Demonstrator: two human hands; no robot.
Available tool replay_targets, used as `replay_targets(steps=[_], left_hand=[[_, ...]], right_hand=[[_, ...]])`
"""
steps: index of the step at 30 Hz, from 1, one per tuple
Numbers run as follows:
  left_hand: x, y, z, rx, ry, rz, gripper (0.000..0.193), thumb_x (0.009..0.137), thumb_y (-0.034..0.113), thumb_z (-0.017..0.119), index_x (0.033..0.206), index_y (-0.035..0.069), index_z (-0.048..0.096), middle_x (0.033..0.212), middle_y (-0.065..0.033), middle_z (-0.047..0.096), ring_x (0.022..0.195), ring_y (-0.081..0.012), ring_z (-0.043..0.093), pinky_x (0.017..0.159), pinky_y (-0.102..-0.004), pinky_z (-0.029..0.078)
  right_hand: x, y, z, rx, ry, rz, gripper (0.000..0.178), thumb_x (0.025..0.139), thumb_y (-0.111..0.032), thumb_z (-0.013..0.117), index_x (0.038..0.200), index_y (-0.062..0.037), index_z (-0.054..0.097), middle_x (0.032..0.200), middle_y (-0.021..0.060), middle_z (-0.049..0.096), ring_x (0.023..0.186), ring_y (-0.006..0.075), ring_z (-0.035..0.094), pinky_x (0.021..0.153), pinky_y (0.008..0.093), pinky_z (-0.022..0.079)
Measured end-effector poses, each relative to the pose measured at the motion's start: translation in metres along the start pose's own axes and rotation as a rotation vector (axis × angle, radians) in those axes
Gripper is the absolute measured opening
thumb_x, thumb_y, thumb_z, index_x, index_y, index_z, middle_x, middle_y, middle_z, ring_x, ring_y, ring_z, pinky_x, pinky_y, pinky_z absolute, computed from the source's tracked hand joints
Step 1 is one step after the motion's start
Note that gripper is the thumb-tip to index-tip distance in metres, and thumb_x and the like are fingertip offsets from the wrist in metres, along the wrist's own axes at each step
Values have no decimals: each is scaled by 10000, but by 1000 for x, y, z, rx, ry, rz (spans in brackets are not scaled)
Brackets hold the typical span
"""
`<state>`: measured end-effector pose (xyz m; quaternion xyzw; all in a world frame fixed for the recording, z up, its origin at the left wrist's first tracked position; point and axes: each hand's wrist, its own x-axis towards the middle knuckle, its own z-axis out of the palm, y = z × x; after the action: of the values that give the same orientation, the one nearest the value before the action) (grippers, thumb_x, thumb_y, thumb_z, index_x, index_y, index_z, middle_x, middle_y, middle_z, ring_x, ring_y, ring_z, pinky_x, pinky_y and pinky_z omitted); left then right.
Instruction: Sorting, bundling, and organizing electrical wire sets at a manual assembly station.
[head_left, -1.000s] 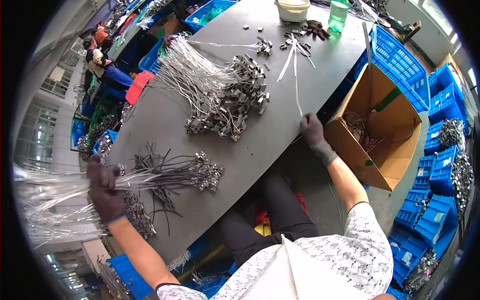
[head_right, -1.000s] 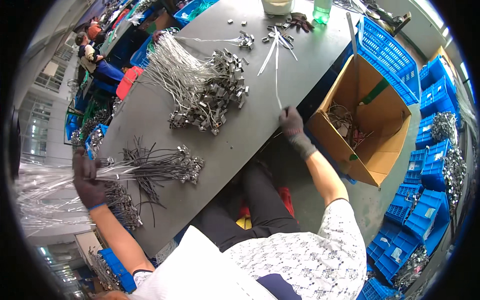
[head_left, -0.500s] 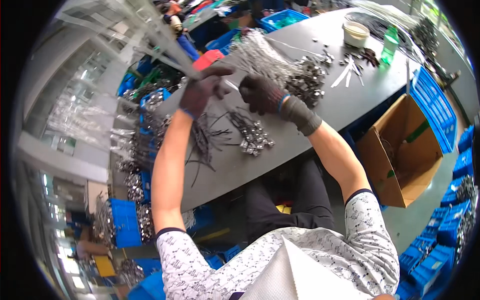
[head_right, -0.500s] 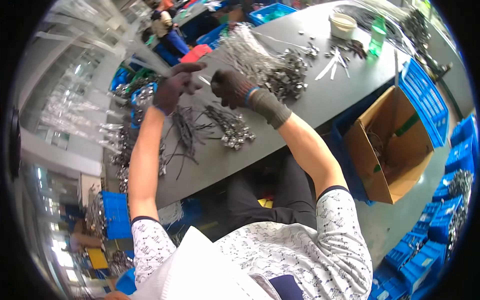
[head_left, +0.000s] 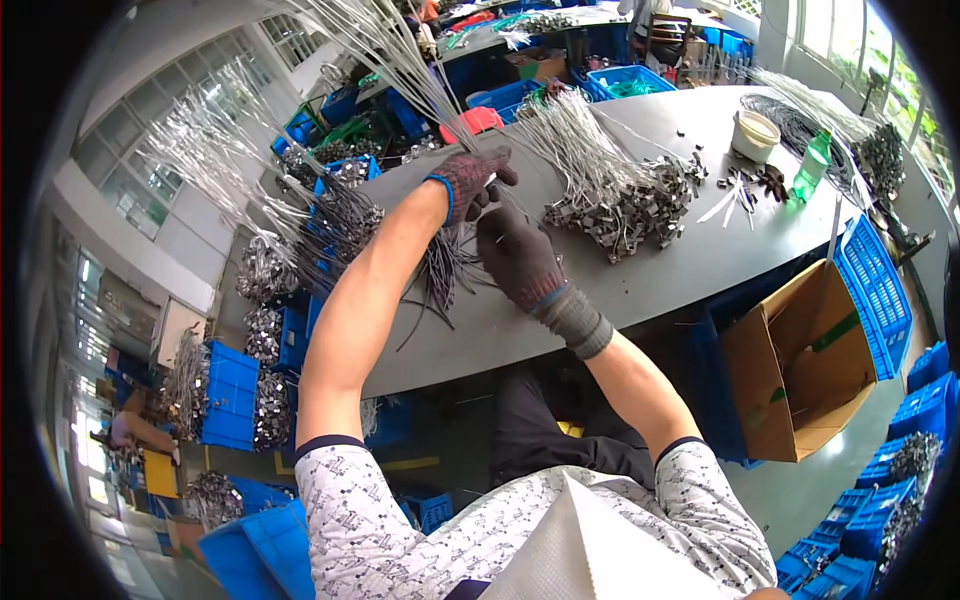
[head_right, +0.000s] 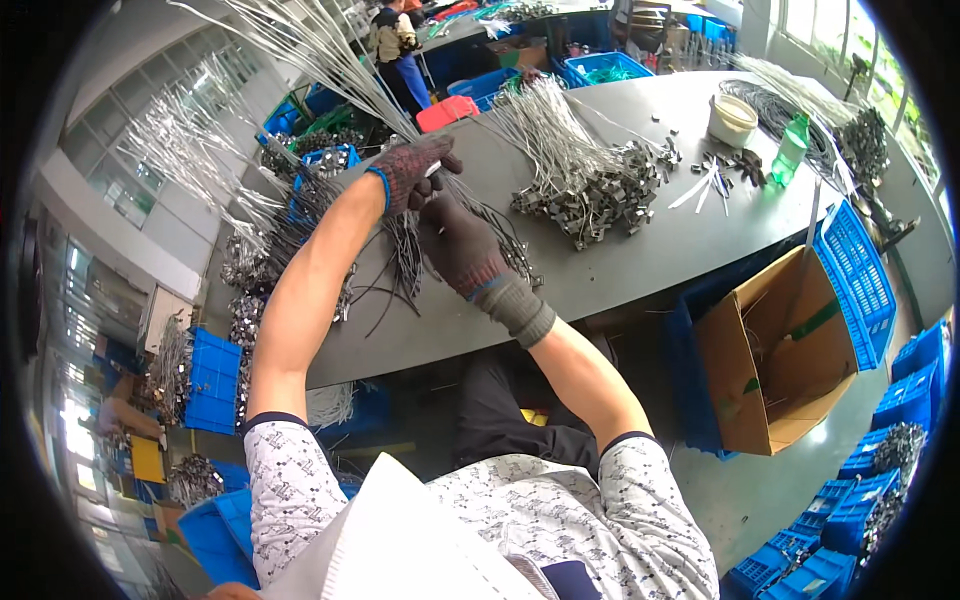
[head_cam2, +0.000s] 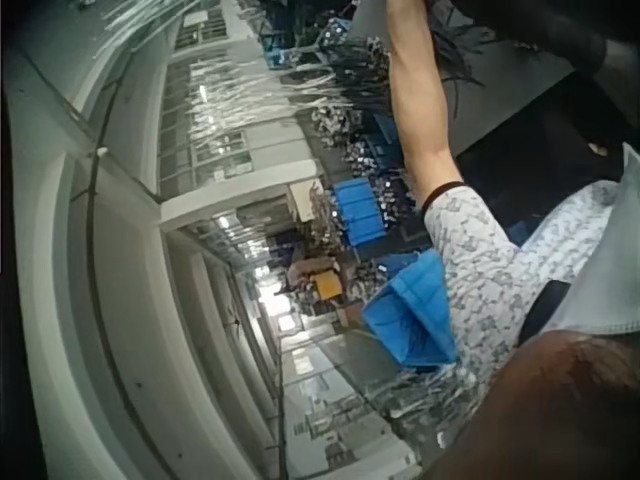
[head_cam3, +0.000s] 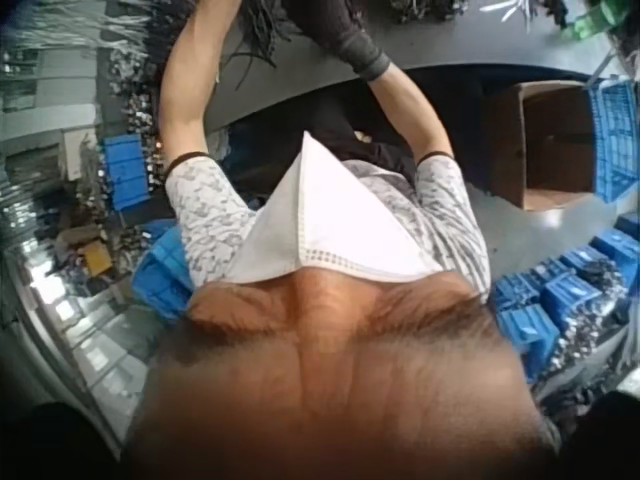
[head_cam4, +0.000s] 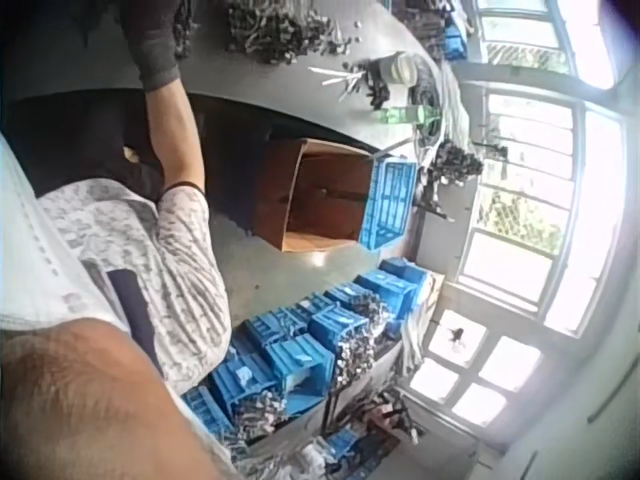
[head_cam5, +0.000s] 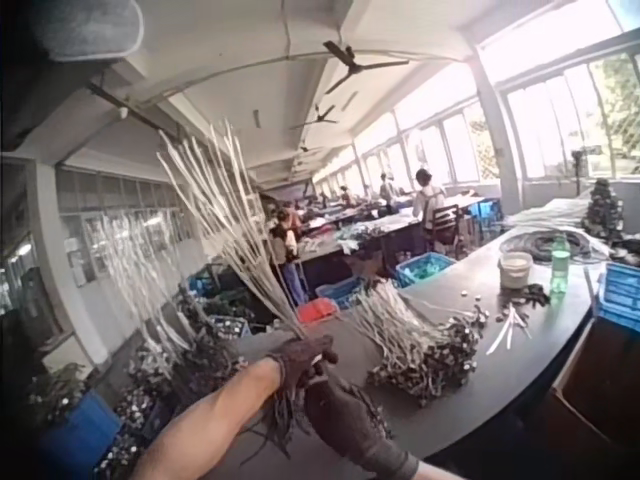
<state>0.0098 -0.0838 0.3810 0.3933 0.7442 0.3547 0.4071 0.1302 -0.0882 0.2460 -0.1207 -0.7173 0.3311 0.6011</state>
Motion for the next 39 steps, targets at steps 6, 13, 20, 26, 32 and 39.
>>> replay_targets(steps=[6, 13, 20, 26, 32, 39], left_hand=[[-1, 4, 2, -40, -12, -49, 443, 947, 497, 608, 1014, 69, 699, 722, -23, 534, 516, -111, 385, 439, -290, 285], [14, -15, -16, -87, 43, 27, 394, 933, 406, 658, 966, 18, 722, 724, -61, 646, 523, -147, 442, 473, -333, 385], [9, -43, -17, 575, 298, 585, 419, 934, 413, 668, 742, 40, 677, 681, -118, 653, 624, -248, 623, 669, -392, 494], [8, -62, -24, 833, 515, 856, 309, 985, 323, 604, 908, 30, 661, 667, -79, 666, 673, -221, 689, 656, -416, 505], [25, -52, -5, -1116, -26, 425, 228, 962, 192, 608, 1028, -21, 654, 883, -109, 691, 837, -301, 698, 788, -428, 582], [63, -35, -11, -677, -214, 302, 221, 907, 226, 714, 1015, 35, 679, 936, -81, 685, 824, -241, 683, 787, -471, 603]], right_hand=[[17, -26, -16, 816, 66, 791, 455, 979, -267, 617, 1329, 5, 515, 1048, 119, 633, 689, 191, 688, 523, 309, 560], [22, -6, -16, 1122, -36, 853, 355, 973, -283, 629, 1198, -10, 608, 806, 46, 598, 600, 144, 613, 501, 303, 524], [43, 25, -61, 544, -120, 693, 203, 941, -243, 678, 960, -43, 709, 622, -32, 564, 459, 57, 483, 410, 240, 357], [57, 26, -86, 151, -298, 481, 240, 956, -265, 656, 961, -29, 699, 623, 3, 568, 461, 80, 513, 409, 258, 397], [75, 41, -93, 227, -595, 678, 208, 959, -220, 641, 1006, -21, 678, 653, 30, 581, 515, 121, 558, 479, 280, 465], [143, 50, -99, -432, -391, -299, 160, 921, -100, 582, 1046, -32, 655, 862, 114, 685, 763, 296, 681, 688, 384, 551]])
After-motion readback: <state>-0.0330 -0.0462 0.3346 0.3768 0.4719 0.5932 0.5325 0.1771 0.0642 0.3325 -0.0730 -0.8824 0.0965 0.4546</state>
